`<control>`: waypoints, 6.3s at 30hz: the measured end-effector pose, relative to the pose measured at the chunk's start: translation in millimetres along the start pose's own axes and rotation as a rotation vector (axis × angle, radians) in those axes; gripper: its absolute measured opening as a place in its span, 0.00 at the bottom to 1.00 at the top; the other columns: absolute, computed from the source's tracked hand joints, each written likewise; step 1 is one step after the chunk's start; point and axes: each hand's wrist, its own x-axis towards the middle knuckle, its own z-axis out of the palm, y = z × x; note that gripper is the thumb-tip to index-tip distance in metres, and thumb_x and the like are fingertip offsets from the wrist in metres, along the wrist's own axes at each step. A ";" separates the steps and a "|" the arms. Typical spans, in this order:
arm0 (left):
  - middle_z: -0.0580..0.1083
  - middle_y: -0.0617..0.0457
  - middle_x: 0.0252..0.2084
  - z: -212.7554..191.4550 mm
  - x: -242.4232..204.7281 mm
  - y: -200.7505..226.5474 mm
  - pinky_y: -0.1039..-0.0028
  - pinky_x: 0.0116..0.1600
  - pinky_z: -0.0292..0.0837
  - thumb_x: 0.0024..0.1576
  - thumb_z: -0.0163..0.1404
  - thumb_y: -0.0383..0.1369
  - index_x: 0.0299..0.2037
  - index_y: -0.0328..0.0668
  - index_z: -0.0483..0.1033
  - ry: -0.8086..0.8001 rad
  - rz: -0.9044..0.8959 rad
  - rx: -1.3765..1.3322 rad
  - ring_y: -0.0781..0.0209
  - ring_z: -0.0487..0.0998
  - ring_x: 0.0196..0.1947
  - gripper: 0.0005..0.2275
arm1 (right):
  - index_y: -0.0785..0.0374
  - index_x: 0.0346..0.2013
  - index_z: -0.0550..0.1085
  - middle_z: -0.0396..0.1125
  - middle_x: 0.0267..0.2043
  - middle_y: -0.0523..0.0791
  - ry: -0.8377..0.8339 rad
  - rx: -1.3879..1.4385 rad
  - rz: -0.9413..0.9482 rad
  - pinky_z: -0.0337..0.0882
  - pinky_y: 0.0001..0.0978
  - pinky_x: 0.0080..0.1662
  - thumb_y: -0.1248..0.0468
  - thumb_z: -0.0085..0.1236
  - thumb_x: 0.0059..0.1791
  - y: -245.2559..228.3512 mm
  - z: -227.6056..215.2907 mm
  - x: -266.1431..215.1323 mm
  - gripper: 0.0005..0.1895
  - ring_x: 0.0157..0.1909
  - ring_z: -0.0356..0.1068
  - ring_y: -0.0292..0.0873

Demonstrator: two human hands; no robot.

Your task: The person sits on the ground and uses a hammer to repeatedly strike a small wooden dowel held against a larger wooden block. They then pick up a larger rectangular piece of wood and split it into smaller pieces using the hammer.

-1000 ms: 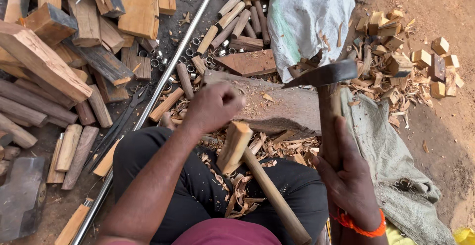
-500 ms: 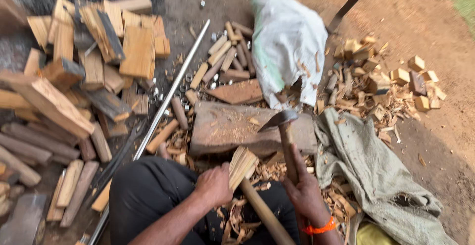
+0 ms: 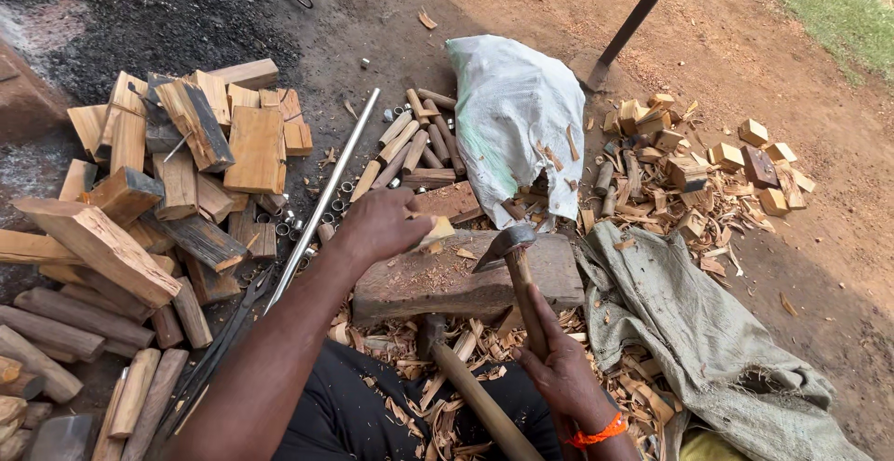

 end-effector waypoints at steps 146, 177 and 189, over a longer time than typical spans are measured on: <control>0.72 0.54 0.32 108.3 82.9 -107.0 0.69 0.41 0.76 0.58 0.45 0.54 0.40 0.40 0.73 0.136 0.488 -1.401 0.63 0.76 0.34 0.22 | 0.46 0.81 0.42 0.70 0.40 0.47 0.041 0.092 -0.221 0.74 0.27 0.31 0.77 0.55 0.48 -91.9 -27.2 -18.3 0.53 0.31 0.69 0.34; 0.72 0.54 0.37 97.8 74.9 -100.2 0.70 0.52 0.73 0.58 0.50 0.60 0.42 0.40 0.75 -0.076 0.416 -1.466 0.64 0.75 0.42 0.27 | 0.51 0.81 0.53 0.69 0.57 0.57 -0.038 -0.019 -0.161 0.72 0.35 0.46 0.75 0.61 0.48 -115.6 -2.4 -0.4 0.49 0.50 0.70 0.43; 0.71 0.56 0.27 110.2 80.2 -98.1 0.72 0.30 0.73 0.62 0.42 0.48 0.34 0.42 0.74 0.101 0.477 -1.366 0.66 0.72 0.25 0.18 | 0.59 0.78 0.53 0.61 0.72 0.54 -0.022 -0.169 -0.307 0.70 0.39 0.53 0.72 0.59 0.48 -128.9 15.9 21.9 0.44 0.60 0.66 0.51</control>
